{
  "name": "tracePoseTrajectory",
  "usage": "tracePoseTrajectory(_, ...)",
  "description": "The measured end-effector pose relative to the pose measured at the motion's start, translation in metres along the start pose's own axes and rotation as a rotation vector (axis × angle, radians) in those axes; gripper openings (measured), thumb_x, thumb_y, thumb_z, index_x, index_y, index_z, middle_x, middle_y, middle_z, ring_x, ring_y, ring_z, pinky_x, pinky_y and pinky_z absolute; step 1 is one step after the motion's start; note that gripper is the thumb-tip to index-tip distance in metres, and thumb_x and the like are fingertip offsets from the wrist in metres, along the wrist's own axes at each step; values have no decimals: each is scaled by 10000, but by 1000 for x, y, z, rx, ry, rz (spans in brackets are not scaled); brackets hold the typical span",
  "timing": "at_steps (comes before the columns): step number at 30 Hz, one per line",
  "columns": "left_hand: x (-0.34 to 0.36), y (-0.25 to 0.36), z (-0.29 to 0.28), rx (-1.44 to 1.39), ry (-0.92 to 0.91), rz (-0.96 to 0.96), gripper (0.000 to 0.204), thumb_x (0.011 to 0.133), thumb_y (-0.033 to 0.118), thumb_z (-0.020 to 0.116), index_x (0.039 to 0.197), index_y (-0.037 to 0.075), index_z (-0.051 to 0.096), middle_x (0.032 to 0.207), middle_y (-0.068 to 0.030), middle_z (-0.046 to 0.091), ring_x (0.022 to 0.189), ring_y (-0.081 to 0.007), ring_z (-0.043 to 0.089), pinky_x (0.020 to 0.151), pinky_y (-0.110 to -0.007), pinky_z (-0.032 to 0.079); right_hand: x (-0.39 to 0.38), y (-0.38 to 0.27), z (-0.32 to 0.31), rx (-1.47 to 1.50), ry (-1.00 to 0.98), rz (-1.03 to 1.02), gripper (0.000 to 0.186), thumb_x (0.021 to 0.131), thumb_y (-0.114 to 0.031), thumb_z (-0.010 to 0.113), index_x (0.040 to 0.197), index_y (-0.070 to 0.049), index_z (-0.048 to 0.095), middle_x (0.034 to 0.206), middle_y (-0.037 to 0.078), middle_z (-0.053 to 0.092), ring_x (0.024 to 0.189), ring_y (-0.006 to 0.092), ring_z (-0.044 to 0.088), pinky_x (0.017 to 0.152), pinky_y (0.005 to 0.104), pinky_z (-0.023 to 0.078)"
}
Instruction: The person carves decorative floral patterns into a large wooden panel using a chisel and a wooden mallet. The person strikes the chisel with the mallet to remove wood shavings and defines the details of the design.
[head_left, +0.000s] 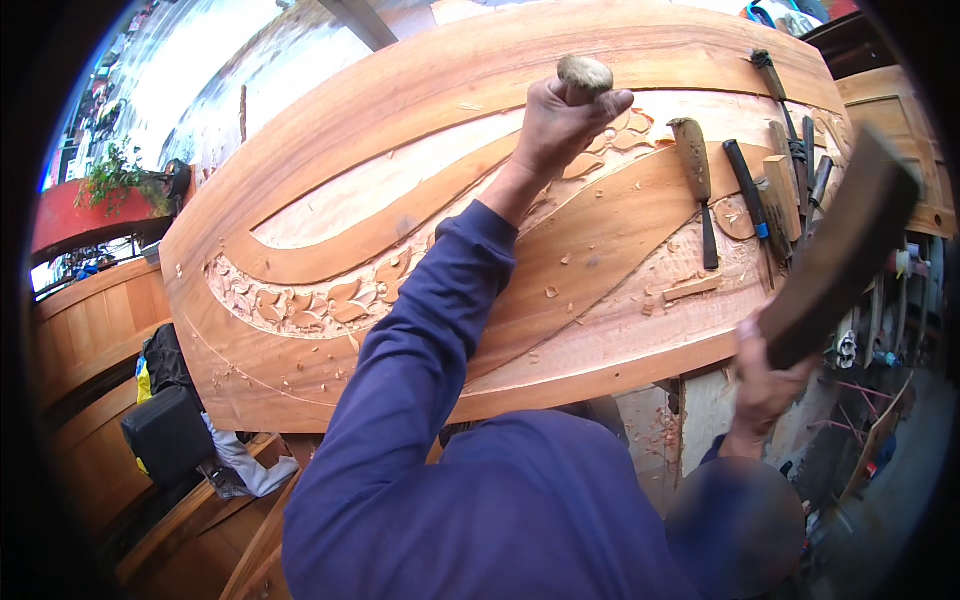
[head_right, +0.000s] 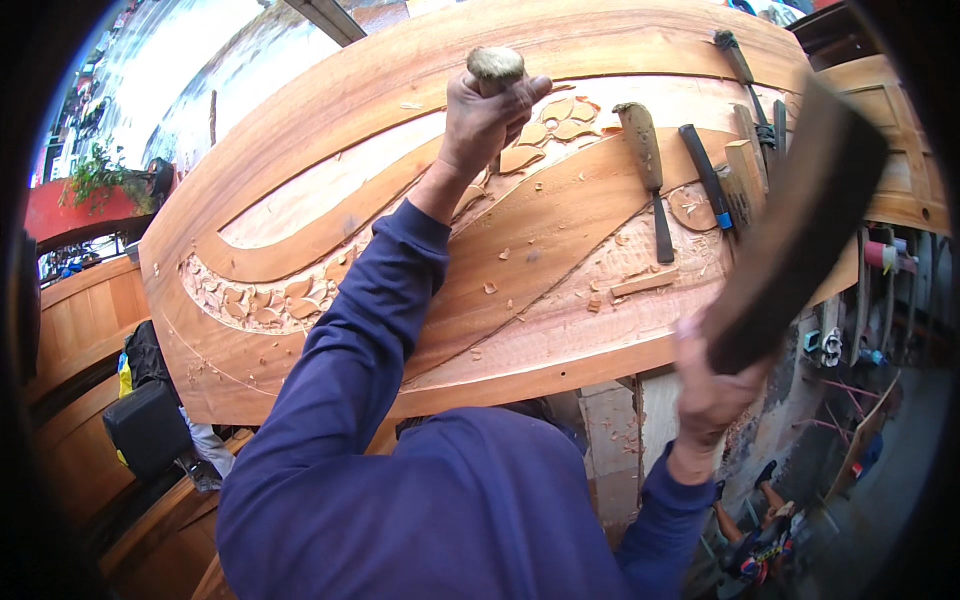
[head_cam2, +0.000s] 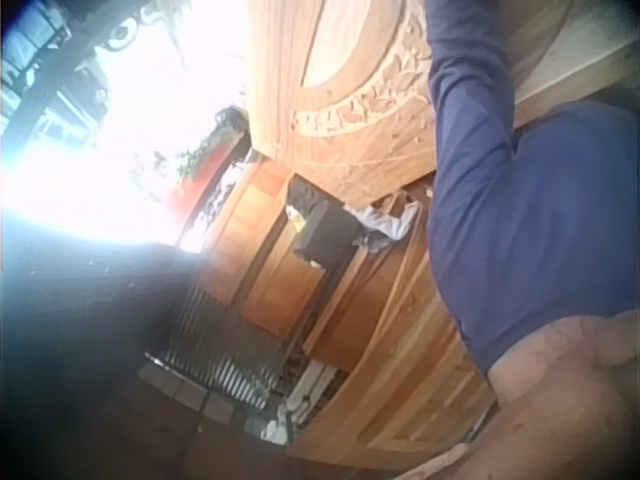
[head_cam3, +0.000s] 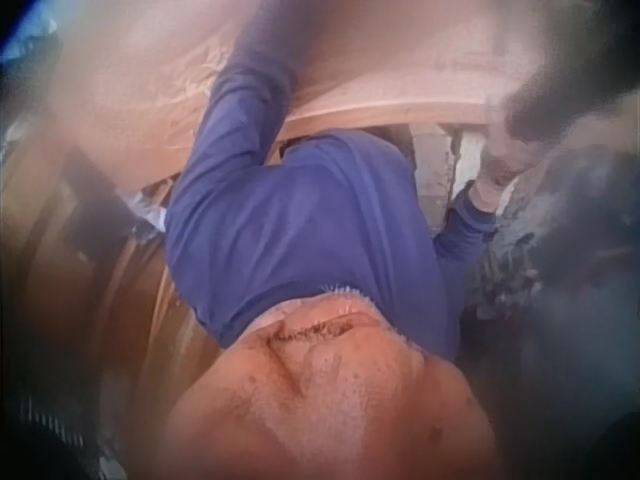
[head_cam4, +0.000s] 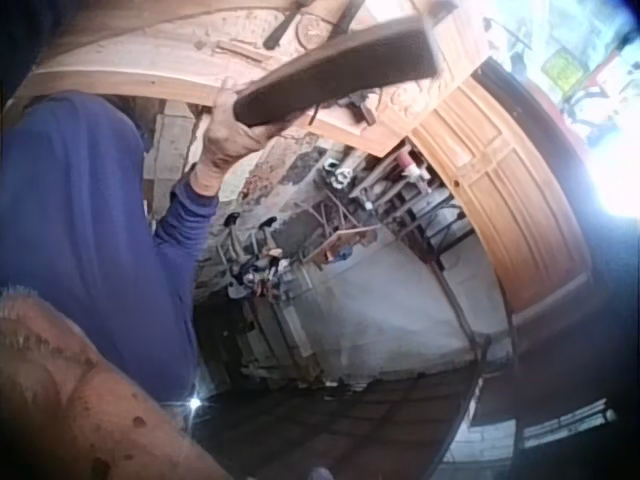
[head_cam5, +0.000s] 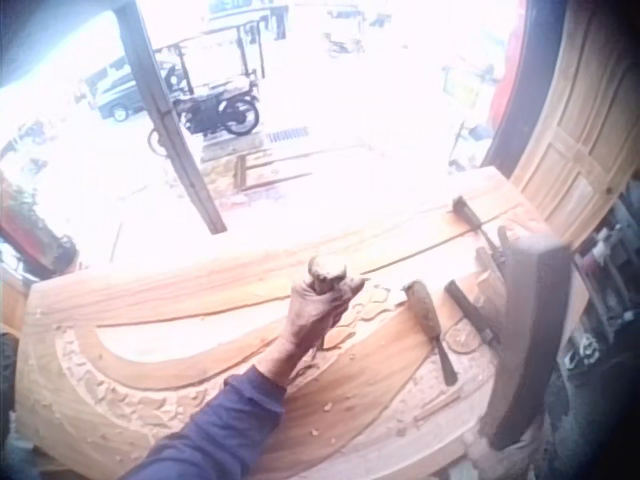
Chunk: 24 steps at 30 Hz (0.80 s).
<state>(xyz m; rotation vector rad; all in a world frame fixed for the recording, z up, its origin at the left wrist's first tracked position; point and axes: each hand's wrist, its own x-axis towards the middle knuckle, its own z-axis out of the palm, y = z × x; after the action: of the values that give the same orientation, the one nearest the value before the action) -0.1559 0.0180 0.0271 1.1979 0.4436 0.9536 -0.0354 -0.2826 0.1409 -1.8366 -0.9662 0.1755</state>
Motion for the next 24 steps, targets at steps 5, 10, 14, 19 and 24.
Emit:
tracePoseTrajectory(5, -8, -8, -7, -49, 37, 92, 148, 941, 111, 796, 858, 9, 728, 742, 19, 684, 647, -41, 592, 564, -218, 458, 126, -41, -5, 439, 65, -356, 399, 870, 9, 682, 1266, 33, 637, 1035, 114, 668, 864, 202, 655, 809, 348, 547)
tracePoseTrajectory(10, -12, -11, -6, -137, 65, 124, 139, 941, 105, 801, 861, 41, 707, 715, 44, 619, 582, -30, 513, 510, -216, 396, 119, -18, 67, -276, -356, -567, 809, 830, 4, 696, 1567, -248, 475, 1034, 110, 680, 809, 260, 705, 740, 393, 608)
tracePoseTrajectory(14, -15, 1, -4, -135, 56, -53, 102, 931, 71, 765, 873, 42, 686, 636, 50, 560, 504, -27, 463, 450, -212, 323, 118, -25, 66, -282, -339, -591, 985, 760, 13, 705, 1585, -434, 405, 928, 103, 638, 757, 300, 705, 702, 434, 631)
tracePoseTrajectory(19, -8, 5, -11, -175, 98, -27, 244, 956, 121, 696, 765, 96, 546, 549, 28, 428, 411, -62, 363, 364, -247, 239, 108, -13, 63, -382, -436, -489, 919, 785, 20, 689, 1591, -343, 439, 1116, 126, 689, 918, 303, 726, 826, 392, 622)
tracePoseTrajectory(24, 0, -9, -39, -222, 271, 70, 327, 975, 192, 694, 702, 167, 515, 515, 46, 440, 375, -52, 338, 336, -248, 235, 82, 4, 48, -26, -320, -346, 839, 812, 77, 666, 1593, -140, 450, 1484, 147, 611, 1277, 244, 655, 1056, 348, 529)
